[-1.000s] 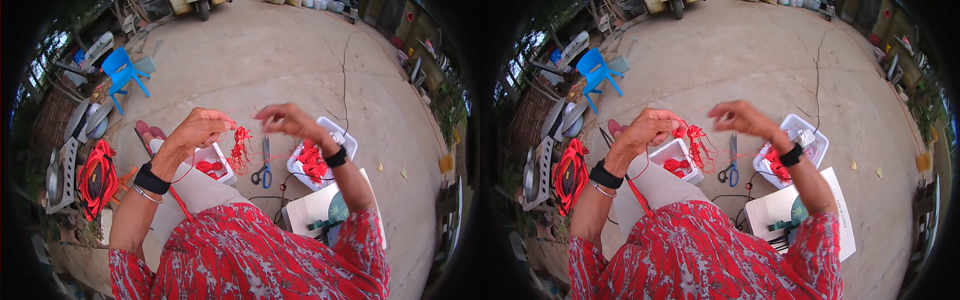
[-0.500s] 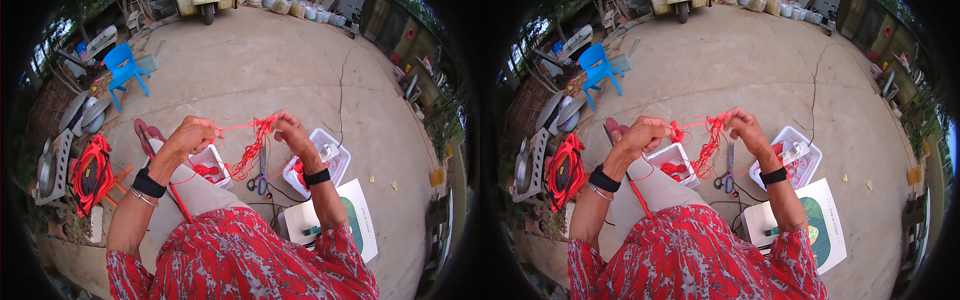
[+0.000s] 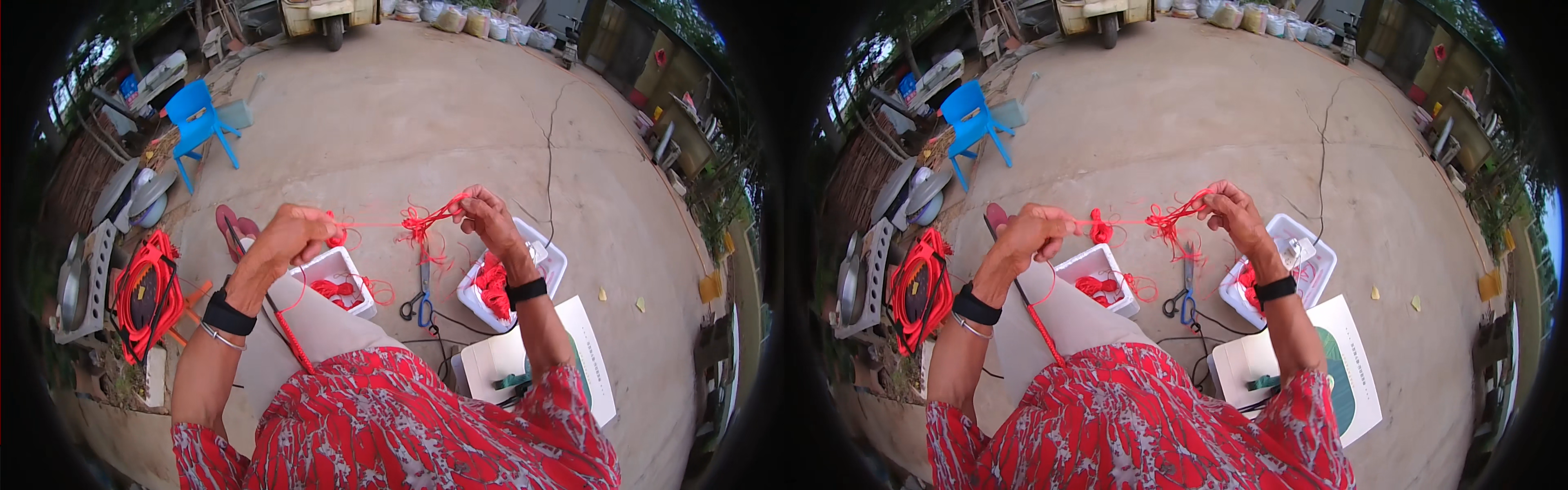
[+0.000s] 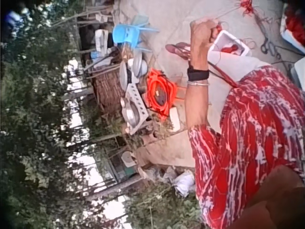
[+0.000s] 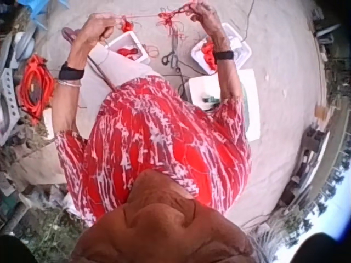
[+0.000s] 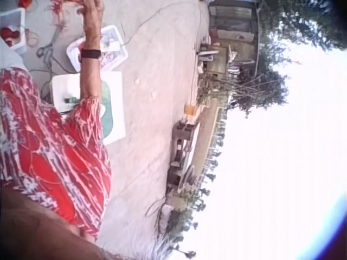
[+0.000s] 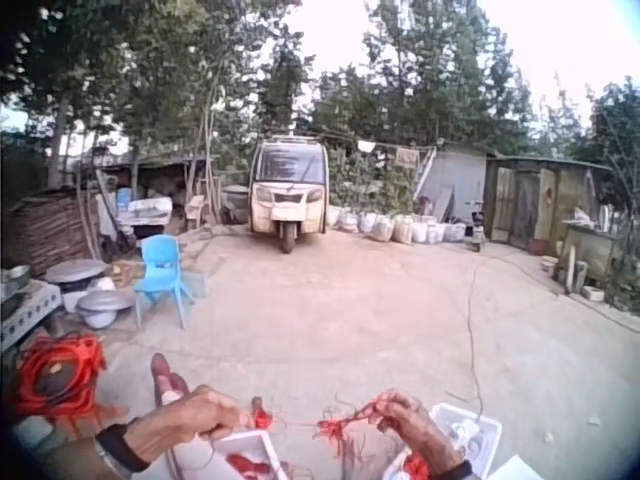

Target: The person is weaving or knotting red string together to create a net or decorative item.

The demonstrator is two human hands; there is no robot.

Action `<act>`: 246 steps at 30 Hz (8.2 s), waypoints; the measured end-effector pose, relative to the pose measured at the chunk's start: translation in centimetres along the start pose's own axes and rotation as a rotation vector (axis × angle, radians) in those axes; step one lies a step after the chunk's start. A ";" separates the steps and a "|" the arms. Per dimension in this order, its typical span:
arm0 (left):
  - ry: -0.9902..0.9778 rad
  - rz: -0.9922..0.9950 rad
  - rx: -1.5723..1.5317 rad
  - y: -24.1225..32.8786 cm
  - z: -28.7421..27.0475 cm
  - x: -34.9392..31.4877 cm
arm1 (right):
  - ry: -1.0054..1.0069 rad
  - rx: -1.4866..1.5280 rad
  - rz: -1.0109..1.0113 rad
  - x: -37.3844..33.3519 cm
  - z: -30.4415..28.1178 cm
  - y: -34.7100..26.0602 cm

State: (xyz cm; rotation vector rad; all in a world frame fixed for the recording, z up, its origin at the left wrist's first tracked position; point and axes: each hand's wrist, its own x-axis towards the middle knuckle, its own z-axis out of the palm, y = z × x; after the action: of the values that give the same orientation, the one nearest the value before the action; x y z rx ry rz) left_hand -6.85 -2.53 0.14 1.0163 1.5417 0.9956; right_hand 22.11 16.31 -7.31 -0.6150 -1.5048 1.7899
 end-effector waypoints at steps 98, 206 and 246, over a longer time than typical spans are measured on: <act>-0.193 0.251 -0.823 0.0 8.2 5.2 | -0.066 0.198 0.019 -0.6 7.2 -0.7; 0.271 0.402 0.025 3.1 1.9 1.1 | 0.135 0.089 -0.105 0.9 -2.2 -5.9; 0.119 0.229 -0.130 1.0 4.0 2.8 | -0.427 0.426 0.247 -0.9 6.3 -2.5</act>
State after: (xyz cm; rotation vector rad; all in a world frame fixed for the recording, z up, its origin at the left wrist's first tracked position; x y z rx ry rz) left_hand -3.26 0.86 -0.37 1.0734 1.4569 1.3194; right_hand 18.58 11.75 -3.60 -0.2166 -1.2777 2.4608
